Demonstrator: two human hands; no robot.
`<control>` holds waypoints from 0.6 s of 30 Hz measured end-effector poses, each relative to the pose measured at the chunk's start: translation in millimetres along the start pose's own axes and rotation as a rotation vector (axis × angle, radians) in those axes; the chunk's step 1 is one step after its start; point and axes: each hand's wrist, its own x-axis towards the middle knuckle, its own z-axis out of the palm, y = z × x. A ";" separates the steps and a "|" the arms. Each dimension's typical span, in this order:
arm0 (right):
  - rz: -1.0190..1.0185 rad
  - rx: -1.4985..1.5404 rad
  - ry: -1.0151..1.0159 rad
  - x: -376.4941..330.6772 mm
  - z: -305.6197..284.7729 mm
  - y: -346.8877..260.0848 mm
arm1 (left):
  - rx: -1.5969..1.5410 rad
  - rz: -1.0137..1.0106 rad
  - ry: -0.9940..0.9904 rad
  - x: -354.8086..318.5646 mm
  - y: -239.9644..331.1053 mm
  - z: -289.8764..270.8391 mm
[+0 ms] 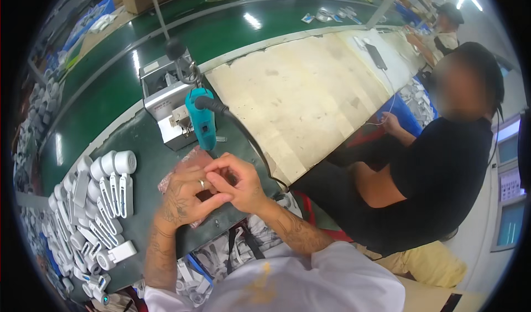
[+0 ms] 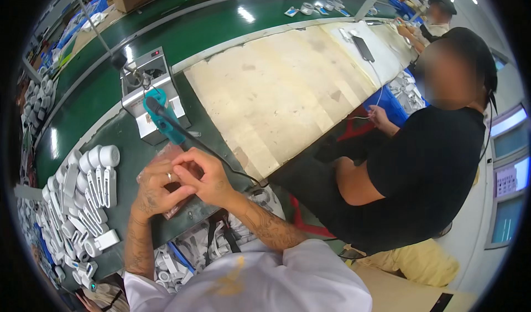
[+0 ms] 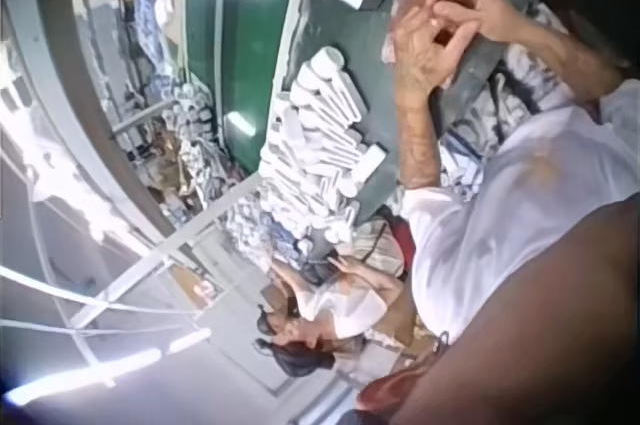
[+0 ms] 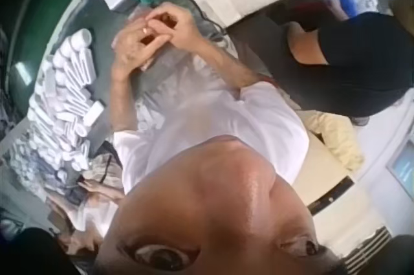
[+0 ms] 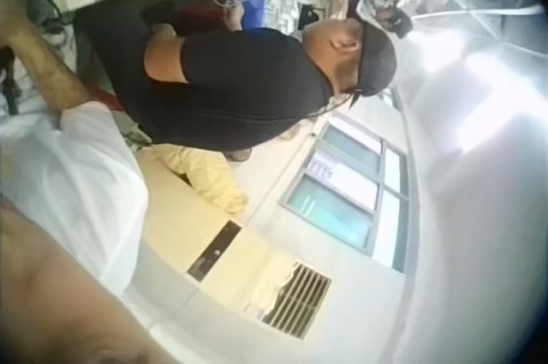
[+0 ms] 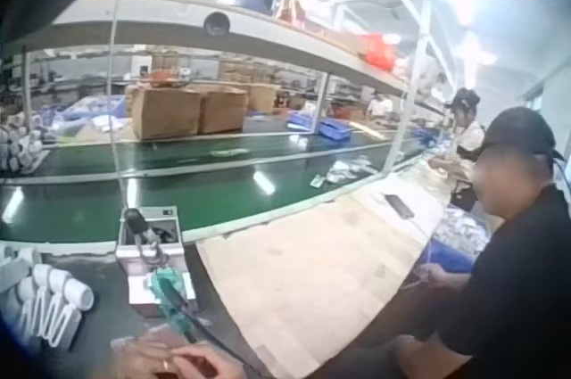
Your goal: Assembling the housing and electronic components of handheld fans at a factory workstation.
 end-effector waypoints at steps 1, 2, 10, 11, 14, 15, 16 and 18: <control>-0.035 -0.088 0.007 3.6 -1.3 0.0 | 0.043 0.028 0.044 -0.6 -4.2 5.3; -0.068 -0.175 0.012 7.4 -2.0 2.4 | 0.086 0.055 0.089 -0.8 -9.0 8.5; -0.026 -0.139 -0.061 -1.5 -6.9 0.2 | 0.005 0.018 0.117 -8.1 -2.6 12.9; -0.042 -0.141 -0.055 -1.5 -5.8 0.7 | -0.017 0.003 0.132 -8.4 -3.6 12.8; -0.084 -0.156 -0.050 1.4 -3.3 1.2 | -0.036 -0.018 0.144 -9.6 -9.6 12.3; -0.105 -0.173 -0.046 1.3 -3.3 0.2 | -0.041 -0.023 0.137 -9.9 -10.0 12.4; -0.105 -0.171 -0.049 0.8 -4.1 -0.3 | -0.040 -0.025 0.139 -10.1 -9.1 12.4; -0.121 -0.203 -0.078 0.5 -5.9 -1.2 | -0.044 -0.015 0.125 -9.5 -7.3 11.6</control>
